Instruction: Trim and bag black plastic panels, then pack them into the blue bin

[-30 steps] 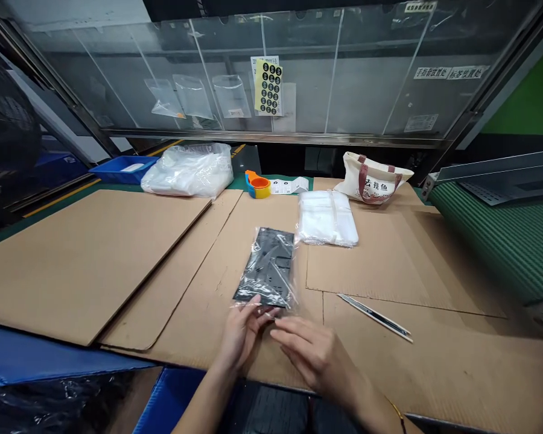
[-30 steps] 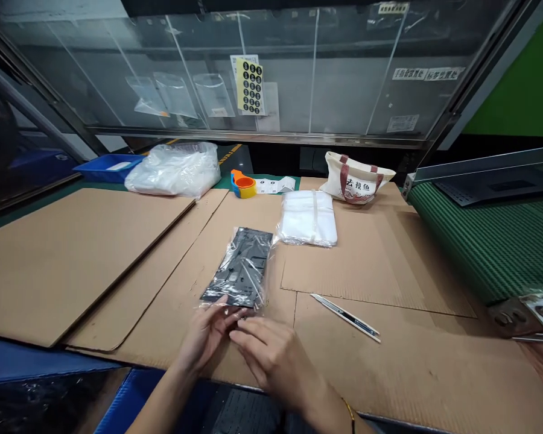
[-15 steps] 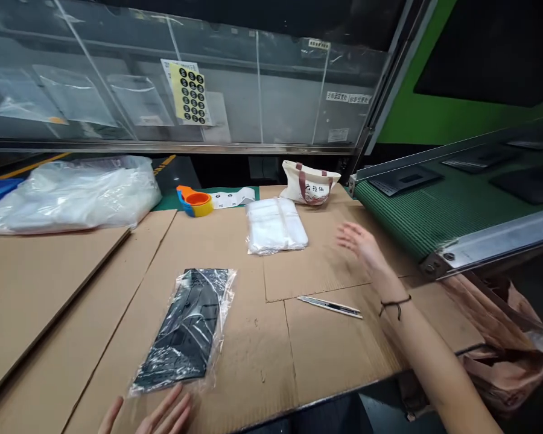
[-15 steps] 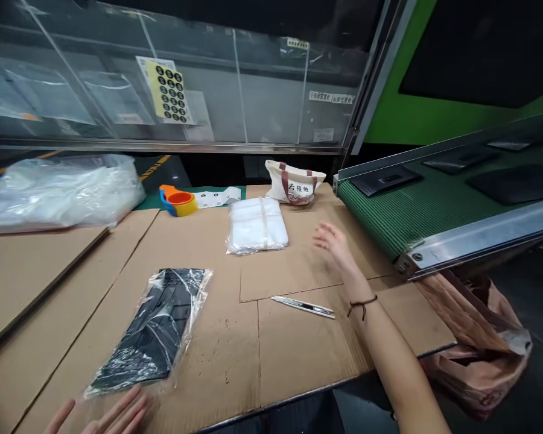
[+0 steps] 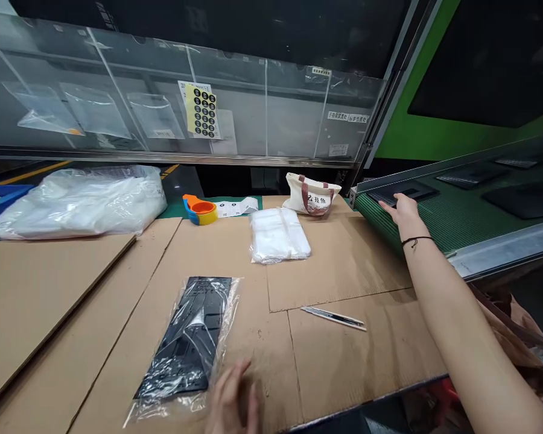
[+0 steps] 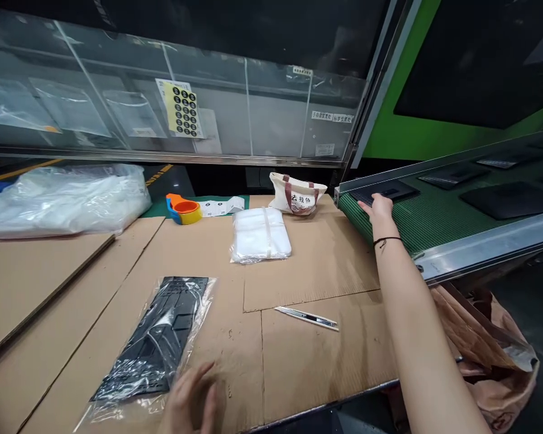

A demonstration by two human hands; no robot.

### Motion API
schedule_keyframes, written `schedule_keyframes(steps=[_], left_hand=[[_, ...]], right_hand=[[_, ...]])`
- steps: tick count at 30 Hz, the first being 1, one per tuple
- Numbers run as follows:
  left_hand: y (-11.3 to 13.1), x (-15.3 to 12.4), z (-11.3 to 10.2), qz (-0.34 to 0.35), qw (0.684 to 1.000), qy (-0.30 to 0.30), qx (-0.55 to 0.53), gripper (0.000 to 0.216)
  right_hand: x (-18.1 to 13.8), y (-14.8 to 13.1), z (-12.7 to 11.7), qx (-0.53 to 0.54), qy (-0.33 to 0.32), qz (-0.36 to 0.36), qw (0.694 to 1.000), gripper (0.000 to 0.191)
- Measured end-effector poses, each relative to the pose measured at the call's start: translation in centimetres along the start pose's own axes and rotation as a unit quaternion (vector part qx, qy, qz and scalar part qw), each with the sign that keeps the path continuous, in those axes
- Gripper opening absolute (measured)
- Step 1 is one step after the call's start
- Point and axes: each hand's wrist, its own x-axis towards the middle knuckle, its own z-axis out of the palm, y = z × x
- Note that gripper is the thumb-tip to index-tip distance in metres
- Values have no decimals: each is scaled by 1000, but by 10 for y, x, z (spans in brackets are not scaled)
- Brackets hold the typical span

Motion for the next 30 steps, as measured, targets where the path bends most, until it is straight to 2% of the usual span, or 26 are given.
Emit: schedule_keyframes(steps=[2,7,10,12,14,16,17,18,19,21,22,23,25,27,28,30], left_hand=[[-5,-3,6,45,999,-23,10,35],[-19,-4,-2,65,995,-81,10,30],[-21,1,-8,109,988,-110,10,33],[-20,3,-10,115,987,-115,-7,38],[-13,4,-11,64,991,-105,-56,39],[-2,5,-12,-53,984,-96,-138,30],[6,7,-12,-138,968,-95,-188,23],[15,9,-12,-231,936,-97,-246,18],[24,14,-12,-321,888,-105,-312,18],[40,25,-9,-461,756,-107,-453,39],[47,32,-6,-502,694,-99,-507,51],[52,38,-4,-532,651,-84,-536,57],[58,49,3,-575,599,-69,-553,54],[59,53,10,-604,562,-77,-560,44],[58,53,13,-612,541,-85,-571,40],[54,46,21,-615,504,-89,-600,40]], right_hand=[[5,0,-1,-27,8,7,1000,23],[4,-9,-1,-69,27,-15,997,21],[-18,-21,-4,-68,9,-69,995,20],[-45,-23,-13,-60,-40,-104,992,30],[-80,-14,-29,-51,-115,-126,984,39],[-119,9,-52,-54,-201,-114,971,41],[-140,25,-64,-62,-246,-94,963,40],[-160,41,-77,-75,-304,-63,948,41],[-180,58,-89,-79,-392,-13,916,43],[-219,85,-112,-126,-527,98,835,42],[-236,93,-122,-152,-574,136,793,43],[-250,98,-130,-171,-603,146,765,42],[-266,99,-143,-209,-657,106,716,41],[-264,97,-148,-228,-674,56,700,43],[-258,97,-149,-241,-661,32,710,43],[-236,107,-146,-295,-593,-46,748,42]])
